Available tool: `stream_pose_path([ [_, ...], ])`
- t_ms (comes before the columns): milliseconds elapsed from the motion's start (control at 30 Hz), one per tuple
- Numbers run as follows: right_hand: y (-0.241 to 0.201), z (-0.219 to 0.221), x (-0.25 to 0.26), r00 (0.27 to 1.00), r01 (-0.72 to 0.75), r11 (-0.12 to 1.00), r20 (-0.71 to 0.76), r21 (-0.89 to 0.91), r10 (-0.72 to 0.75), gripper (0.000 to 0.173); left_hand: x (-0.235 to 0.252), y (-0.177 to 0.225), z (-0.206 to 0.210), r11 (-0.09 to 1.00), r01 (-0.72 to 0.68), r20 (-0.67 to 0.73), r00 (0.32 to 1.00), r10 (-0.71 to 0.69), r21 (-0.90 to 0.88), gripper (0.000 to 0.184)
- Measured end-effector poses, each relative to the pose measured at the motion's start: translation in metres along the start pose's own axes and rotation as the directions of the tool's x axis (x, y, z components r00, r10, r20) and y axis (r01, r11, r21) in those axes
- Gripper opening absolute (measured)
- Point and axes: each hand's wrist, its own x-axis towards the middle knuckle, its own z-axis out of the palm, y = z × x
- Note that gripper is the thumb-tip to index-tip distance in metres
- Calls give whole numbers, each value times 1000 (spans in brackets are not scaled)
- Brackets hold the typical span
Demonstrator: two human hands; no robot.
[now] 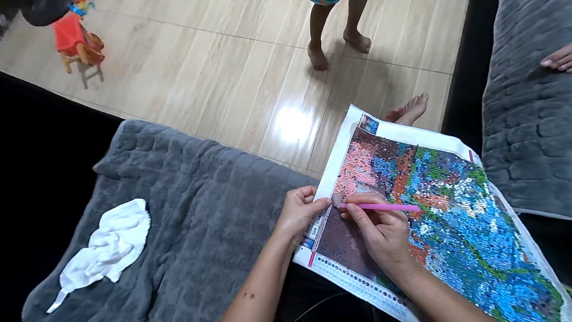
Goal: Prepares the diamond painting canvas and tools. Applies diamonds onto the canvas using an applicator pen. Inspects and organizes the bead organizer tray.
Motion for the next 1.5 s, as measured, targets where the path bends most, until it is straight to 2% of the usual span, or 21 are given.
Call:
stream_pose_path([
  [300, 0, 0, -1, 1000, -1, 1000, -2, -31, 1, 14, 0, -2, 1, 999, -11, -18, 1000, 12, 37, 6],
  [667, -1, 2, -1, 1000, 0, 1000, 5, -18, 0, 13, -1, -3, -4, 999, 16, 33, 999, -15, -45, 10],
  [1500, 1, 1, -3, 999, 31, 998, 21, -48, -30, 15, -3, -2, -2, 998, 19, 27, 999, -18, -61, 11],
])
